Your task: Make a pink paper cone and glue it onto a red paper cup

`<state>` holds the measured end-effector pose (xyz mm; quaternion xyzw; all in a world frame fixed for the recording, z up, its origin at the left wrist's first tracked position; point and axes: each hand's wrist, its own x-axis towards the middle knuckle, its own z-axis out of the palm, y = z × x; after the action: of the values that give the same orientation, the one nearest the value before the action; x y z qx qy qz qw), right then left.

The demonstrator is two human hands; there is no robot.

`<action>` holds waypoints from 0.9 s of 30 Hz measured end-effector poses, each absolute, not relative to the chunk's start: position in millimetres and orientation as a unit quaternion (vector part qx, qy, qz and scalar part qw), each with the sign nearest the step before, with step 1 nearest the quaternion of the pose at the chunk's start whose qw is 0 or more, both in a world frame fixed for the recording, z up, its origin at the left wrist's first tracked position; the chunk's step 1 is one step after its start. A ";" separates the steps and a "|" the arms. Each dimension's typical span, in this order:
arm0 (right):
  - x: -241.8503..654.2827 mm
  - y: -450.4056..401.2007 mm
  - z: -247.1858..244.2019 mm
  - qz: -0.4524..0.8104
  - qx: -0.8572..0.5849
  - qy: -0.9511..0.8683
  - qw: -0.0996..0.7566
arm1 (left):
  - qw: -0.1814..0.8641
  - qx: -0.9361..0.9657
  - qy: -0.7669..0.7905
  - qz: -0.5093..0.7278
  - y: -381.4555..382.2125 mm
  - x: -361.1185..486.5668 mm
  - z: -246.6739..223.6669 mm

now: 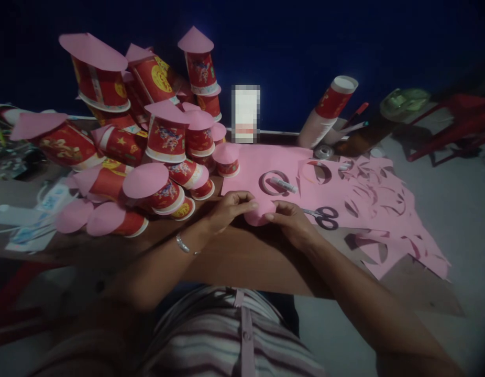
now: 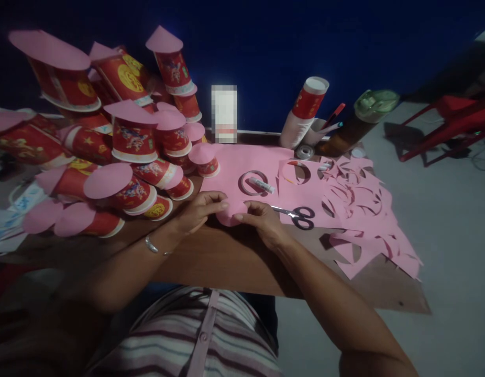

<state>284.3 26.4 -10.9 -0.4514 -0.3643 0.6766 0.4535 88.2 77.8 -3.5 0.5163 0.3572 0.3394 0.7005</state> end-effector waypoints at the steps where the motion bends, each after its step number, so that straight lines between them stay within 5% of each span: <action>1: 284.2 26.1 -10.5 0.676 -0.453 -0.368 0.450 | 0.701 0.517 0.355 0.339 77.9 88.5 -4.2; 21: 282.6 22.7 -12.8 0.652 -0.461 -0.414 0.438 | 0.713 0.496 0.360 0.340 77.1 89.8 -6.9; 27: 287.3 25.3 -14.0 0.604 -0.474 -0.401 0.499 | 0.726 0.456 0.373 0.355 78.0 88.2 -6.9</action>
<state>287.3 25.3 -14.0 -0.4741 -0.4014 0.6042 0.4990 88.2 78.0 -6.9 0.4558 0.3734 0.3548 0.7259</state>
